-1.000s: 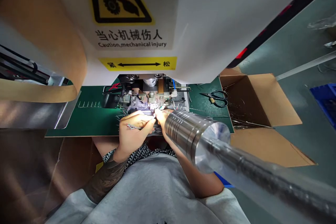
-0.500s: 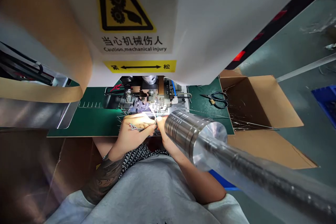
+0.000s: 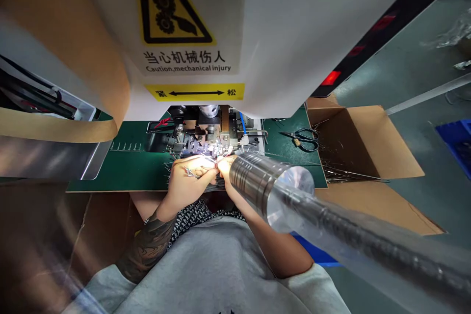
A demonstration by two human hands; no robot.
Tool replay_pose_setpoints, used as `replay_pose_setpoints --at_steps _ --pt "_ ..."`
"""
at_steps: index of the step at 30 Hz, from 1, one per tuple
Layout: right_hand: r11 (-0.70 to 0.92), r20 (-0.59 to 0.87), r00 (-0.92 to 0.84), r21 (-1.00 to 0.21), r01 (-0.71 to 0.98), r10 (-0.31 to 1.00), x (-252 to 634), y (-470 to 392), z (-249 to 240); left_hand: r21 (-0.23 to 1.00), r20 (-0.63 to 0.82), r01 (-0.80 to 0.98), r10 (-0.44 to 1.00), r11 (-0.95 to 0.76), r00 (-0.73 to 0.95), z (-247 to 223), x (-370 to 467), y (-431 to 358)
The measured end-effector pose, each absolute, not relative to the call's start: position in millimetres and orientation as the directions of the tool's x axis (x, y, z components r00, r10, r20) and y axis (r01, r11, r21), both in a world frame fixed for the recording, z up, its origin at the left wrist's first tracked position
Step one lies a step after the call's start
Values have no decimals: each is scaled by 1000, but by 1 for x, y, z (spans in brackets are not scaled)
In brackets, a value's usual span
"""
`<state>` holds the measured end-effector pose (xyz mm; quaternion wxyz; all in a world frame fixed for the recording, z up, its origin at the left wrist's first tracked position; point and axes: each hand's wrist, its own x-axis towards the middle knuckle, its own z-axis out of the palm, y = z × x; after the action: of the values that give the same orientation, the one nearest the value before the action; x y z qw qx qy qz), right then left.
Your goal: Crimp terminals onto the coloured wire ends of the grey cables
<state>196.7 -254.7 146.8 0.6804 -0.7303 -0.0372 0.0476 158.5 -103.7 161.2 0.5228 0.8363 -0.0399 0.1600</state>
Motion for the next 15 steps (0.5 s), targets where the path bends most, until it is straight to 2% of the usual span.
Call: replay_pose_setpoints --at_steps 7,15 --pt "-32 3 994 -999 6 112 201 -256 140 834 369 -258 146 -488 918 157 160 -106" --pt "-36 3 991 -999 8 134 201 -259 129 828 374 -270 126 -492 919 156 159 -104"
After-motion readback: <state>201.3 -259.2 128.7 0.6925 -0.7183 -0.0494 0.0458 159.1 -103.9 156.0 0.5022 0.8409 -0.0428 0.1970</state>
